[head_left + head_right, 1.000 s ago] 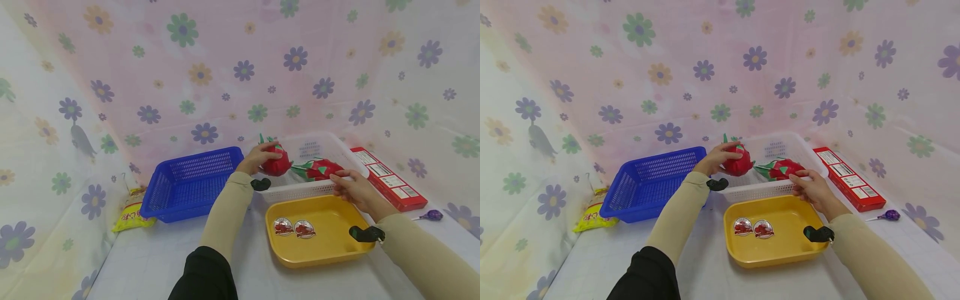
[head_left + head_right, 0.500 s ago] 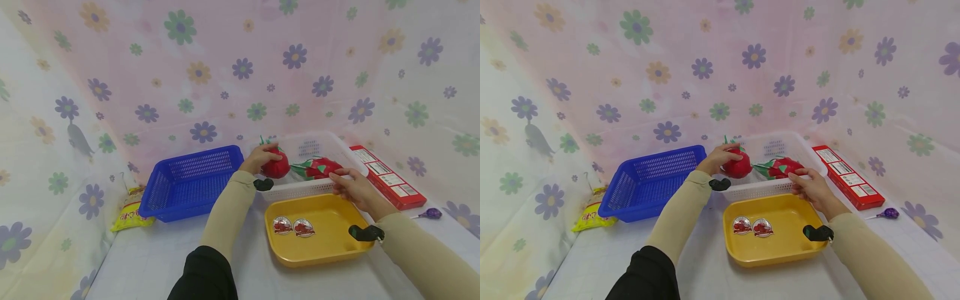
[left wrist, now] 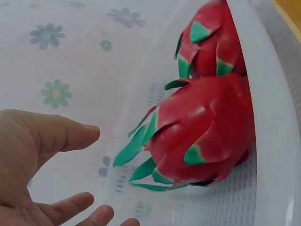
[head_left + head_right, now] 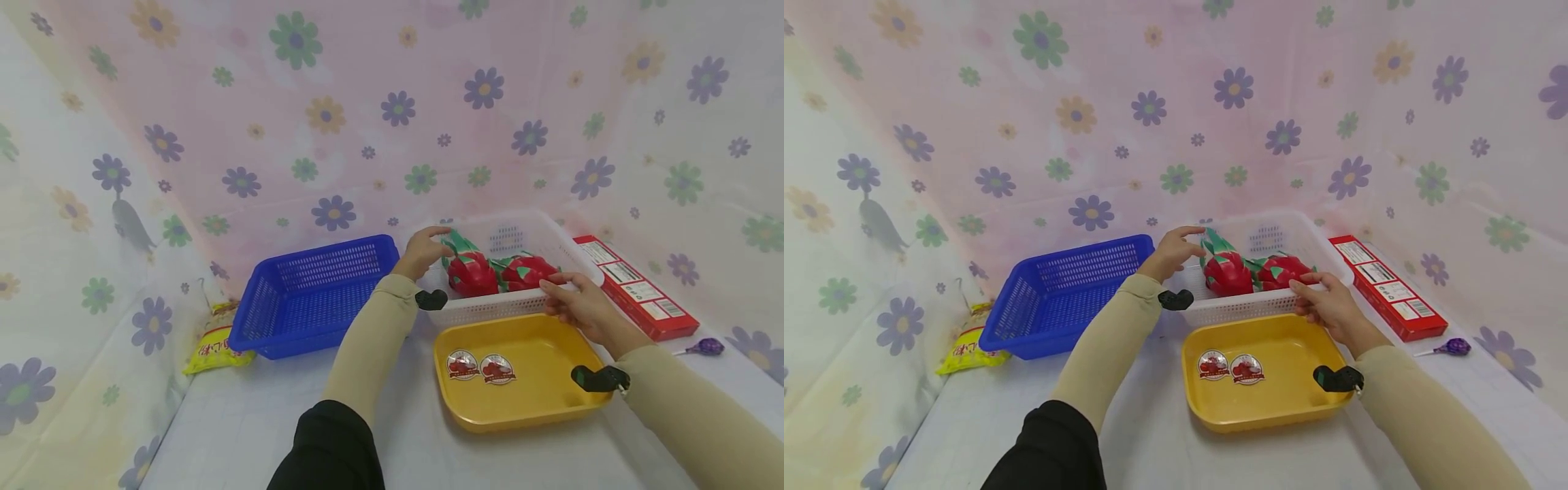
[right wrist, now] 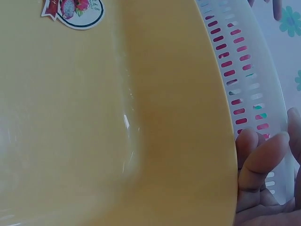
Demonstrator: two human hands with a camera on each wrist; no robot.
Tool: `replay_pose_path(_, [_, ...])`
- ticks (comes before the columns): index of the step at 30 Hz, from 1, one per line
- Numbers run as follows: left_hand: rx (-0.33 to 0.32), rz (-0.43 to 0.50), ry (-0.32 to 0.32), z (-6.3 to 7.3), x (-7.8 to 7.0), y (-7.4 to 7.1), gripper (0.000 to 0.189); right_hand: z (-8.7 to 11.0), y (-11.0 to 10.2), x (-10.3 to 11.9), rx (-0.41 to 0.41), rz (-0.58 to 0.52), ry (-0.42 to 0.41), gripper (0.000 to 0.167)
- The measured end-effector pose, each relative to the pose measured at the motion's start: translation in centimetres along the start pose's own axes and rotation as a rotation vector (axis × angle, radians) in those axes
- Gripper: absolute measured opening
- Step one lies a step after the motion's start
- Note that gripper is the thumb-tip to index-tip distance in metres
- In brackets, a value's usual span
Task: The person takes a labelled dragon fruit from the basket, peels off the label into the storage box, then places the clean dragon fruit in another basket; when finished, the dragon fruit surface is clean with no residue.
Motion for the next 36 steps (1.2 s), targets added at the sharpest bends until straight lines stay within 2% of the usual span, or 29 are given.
replay_pose_path(7, [0.01, -0.056, -0.008, 0.5, -0.4, -0.5, 0.054, -0.2, -0.1, -0.2, -0.004, 0.0, -0.003, 0.08])
replay_pose_path(15, [0.026, -0.027, 0.007, 0.8, -0.3, -1.3, 0.054, -0.3, -0.3, -0.1, -0.002, -0.007, -0.01, 0.08])
replay_pose_path(23, [0.05, 0.065, -0.009, 2.2, 0.6, -2.4, 0.054, -0.2, -0.1, -0.2, 0.004, -0.009, -0.009, 0.08])
replay_pose_path(28, [0.022, 0.065, -0.021, 2.9, 1.0, -3.4, 0.055, -0.1, -0.1, -0.1, -0.005, 0.006, -0.012, 0.084])
replay_pose_path(31, [0.027, 0.064, -0.015, 3.6, 1.2, -3.9, 0.054, -0.2, -0.2, -0.1, -0.006, 0.006, -0.008, 0.085])
replay_pose_path(36, [0.053, 0.039, 0.003, 5.5, 1.8, -4.9, 0.053, -0.2, -0.1, -0.3, 0.0, 0.004, -0.003, 0.087])
Point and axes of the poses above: each hand's wrist, its own z-axis away from the middle knuckle, its own y-axis out of the palm, x = y × z, the point moved 4 cm from there along -z, towards the middle knuckle, and after that the axes turned 4 degrees about y, right-handed, at the moved point
